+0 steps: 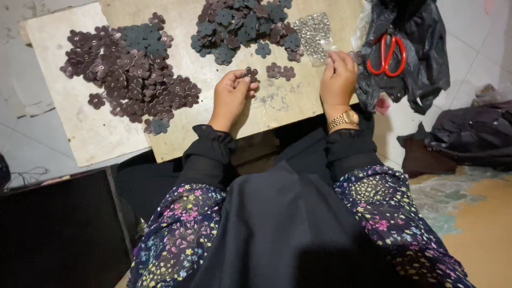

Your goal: The person sits on the floor and repeatedly picks up small flower-shaped pieces and metal fasteners from a wooden board. They insert the fasteners into the center of each piece by hand, then place the assembled units back on the board. The process continues with many similar pieces without using any tools.

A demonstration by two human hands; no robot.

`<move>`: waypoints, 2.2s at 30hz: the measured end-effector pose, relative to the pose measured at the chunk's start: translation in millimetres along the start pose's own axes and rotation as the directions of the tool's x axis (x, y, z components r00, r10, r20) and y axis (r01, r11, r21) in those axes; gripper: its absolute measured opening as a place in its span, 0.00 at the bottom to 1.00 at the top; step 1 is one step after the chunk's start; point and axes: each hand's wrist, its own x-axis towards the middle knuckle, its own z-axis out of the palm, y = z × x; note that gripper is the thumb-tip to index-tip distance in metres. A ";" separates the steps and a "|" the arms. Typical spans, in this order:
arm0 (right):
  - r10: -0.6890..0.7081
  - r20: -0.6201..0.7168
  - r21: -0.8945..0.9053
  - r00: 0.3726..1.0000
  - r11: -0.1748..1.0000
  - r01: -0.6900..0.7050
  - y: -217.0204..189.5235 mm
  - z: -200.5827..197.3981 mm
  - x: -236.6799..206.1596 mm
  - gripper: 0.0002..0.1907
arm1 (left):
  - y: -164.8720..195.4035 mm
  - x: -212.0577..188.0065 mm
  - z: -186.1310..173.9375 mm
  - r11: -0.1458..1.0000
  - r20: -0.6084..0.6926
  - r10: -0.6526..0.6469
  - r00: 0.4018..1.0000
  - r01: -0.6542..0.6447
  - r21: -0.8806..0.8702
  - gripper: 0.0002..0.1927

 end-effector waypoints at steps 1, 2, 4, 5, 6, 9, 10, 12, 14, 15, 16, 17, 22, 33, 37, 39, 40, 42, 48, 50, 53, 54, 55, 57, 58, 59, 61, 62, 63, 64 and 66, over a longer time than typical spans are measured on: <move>-0.030 0.022 -0.020 0.999 0.999 0.030 0.2 2.2 4.4 0.08 | -0.9 1.2 -0.5 1.000 0.019 0.023 1.000 -0.023 0.004 0.10; -0.060 0.048 -0.035 0.997 0.997 0.062 -1.9 5.6 6.3 0.08 | -2.0 2.0 -1.9 0.999 0.031 0.046 0.998 -0.046 0.009 0.10; -0.064 0.099 -0.073 0.993 0.995 0.071 -6.6 10.2 10.0 0.09 | -2.6 3.9 -6.9 0.998 0.040 0.056 0.998 -0.057 0.022 0.11; -0.066 0.121 -0.095 0.990 0.992 0.078 -7.4 13.3 11.0 0.10 | -3.2 5.8 -9.4 0.999 0.042 0.043 0.998 -0.045 0.026 0.11; -0.055 0.119 -0.081 0.991 0.995 0.065 -8.1 15.9 11.5 0.09 | -2.9 8.0 -10.7 0.999 0.049 0.030 0.998 -0.032 0.029 0.11; -0.035 0.103 -0.049 0.994 0.998 0.040 -7.2 19.8 9.9 0.07 | -2.5 11.4 -12.5 0.999 0.063 0.027 0.998 -0.029 0.034 0.10; -0.039 0.098 -0.039 0.994 0.998 0.043 -6.7 20.0 8.3 0.07 | -2.8 10.9 -12.8 1.000 0.059 0.015 0.998 -0.016 0.022 0.10; -0.050 0.082 -0.029 0.995 0.998 0.053 -6.8 18.5 5.1 0.07 | -1.4 9.2 -12.1 1.000 0.055 -0.011 0.998 0.011 -0.001 0.11; -0.076 0.053 -0.025 0.996 0.997 0.077 -8.1 18.8 6.0 0.10 | -2.0 9.5 -13.5 1.000 0.065 -0.017 0.998 0.018 -0.008 0.11; -0.051 0.071 -0.033 0.996 0.998 0.054 -8.9 19.5 7.6 0.09 | -1.3 9.8 -13.8 1.000 0.068 -0.019 0.997 0.020 -0.012 0.11; -0.026 0.090 -0.040 0.996 0.999 0.030 -10.0 19.8 8.6 0.08 | -0.8 9.4 -14.3 1.000 0.075 -0.017 0.997 0.019 -0.025 0.11; -0.001 0.112 -0.047 0.994 0.999 0.006 -11.2 20.2 8.9 0.07 | -0.5 8.7 -15.1 0.999 0.079 -0.015 0.997 0.018 -0.039 0.10; -0.044 0.077 -0.038 0.996 0.998 0.047 -10.7 21.5 9.0 0.07 | 0.4 10.6 -17.2 0.998 0.055 -0.058 0.997 0.057 0.020 0.10; 0.235 0.057 0.206 0.970 0.948 -0.242 -8.1 18.1 3.2 0.07 | -4.2 13.0 -19.5 0.999 0.049 -0.031 0.998 0.030 0.023 0.09; 0.163 -0.040 0.209 0.986 0.966 -0.151 -4.7 17.5 3.6 0.06 | -4.1 14.8 -19.1 0.998 0.049 -0.045 0.998 0.043 0.036 0.09; 0.117 -0.058 0.195 0.991 0.975 -0.104 -13.6 14.5 -1.7 0.06 | -3.4 14.1 -18.4 0.998 0.041 -0.051 0.998 0.049 0.029 0.09; 0.072 -0.040 0.159 0.997 0.985 -0.065 -22.0 13.0 -6.4 0.06 | -3.1 13.7 -17.8 0.999 0.054 -0.048 0.997 0.047 0.023 0.09; -0.028 -0.008 0.211 1.000 0.977 0.029 -47.3 18.5 -15.1 0.07 | -2.3 14.5 -16.7 0.999 0.080 -0.040 0.996 0.039 0.013 0.09; -0.251 0.155 0.424 0.956 0.890 0.165 -121.2 40.6 -27.3 0.11 | -2.4 14.7 -16.8 0.999 0.115 -0.032 0.993 0.027 0.044 0.09; -0.289 0.169 0.357 0.942 0.909 0.214 -129.4 44.2 -20.7 0.11 | -2.3 15.4 -17.4 0.999 0.106 -0.036 0.994 0.034 0.018 0.08; -0.327 0.181 0.326 0.928 0.910 0.257 -133.3 44.5 -16.5 0.12 | -0.1 15.0 -20.2 0.999 0.109 -0.048 0.993 0.045 0.027 0.08; -0.331 0.189 0.325 0.924 0.910 0.260 -133.9 44.0 -17.1 0.13 | 1.0 15.2 -20.6 0.998 0.118 -0.053 0.992 0.049 0.038 0.08; -0.335 0.197 0.321 0.921 0.910 0.262 -134.4 43.1 -18.6 0.13 | 1.6 14.6 -20.9 0.997 0.120 -0.051 0.991 0.043 0.064 0.08; -0.335 0.205 0.318 0.920 0.911 0.261 -134.5 41.3 -20.7 0.14 | 2.7 13.5 -21.6 0.993 0.126 -0.044 0.991 0.029 0.117 0.08; -0.332 0.204 0.318 0.921 0.912 0.258 -134.8 41.1 -21.1 0.14 | 2.9 13.2 -21.8 0.993 0.129 -0.046 0.991 0.032 0.114 0.08; -0.329 0.203 0.320 0.922 0.912 0.255 -135.2 41.0 -21.5 0.14 | 3.1 13.1 -22.4 0.993 0.132 -0.048 0.990 0.033 0.112 0.08; -0.313 0.197 0.344 0.929 0.909 0.233 -135.8 40.4 -22.4 0.14 | 3.0 12.9 -24.2 0.992 0.136 -0.048 0.989 0.031 0.123 0.08; -0.305 0.194 0.358 0.932 0.907 0.222 -136.3 40.4 -22.9 0.13 | 2.7 12.9 -25.1 0.990 0.138 -0.048 0.989 0.030 0.136 0.08; -0.306 0.189 0.360 0.933 0.906 0.224 -136.3 40.5 -23.0 0.12 | 2.4 12.8 -26.0 0.988 0.139 -0.050 0.989 0.029 0.149 0.09; -0.306 0.185 0.362 0.934 0.905 0.224 -136.2 40.4 -23.3 0.10 | 2.3 12.6 -26.9 0.988 0.137 -0.051 0.989 0.030 0.149 0.08; -0.306 0.184 0.365 0.934 0.904 0.224 -135.2 40.1 -23.8 0.07 | 1.5 12.8 -26.8 0.988 0.138 -0.055 0.989 0.035 0.148 0.08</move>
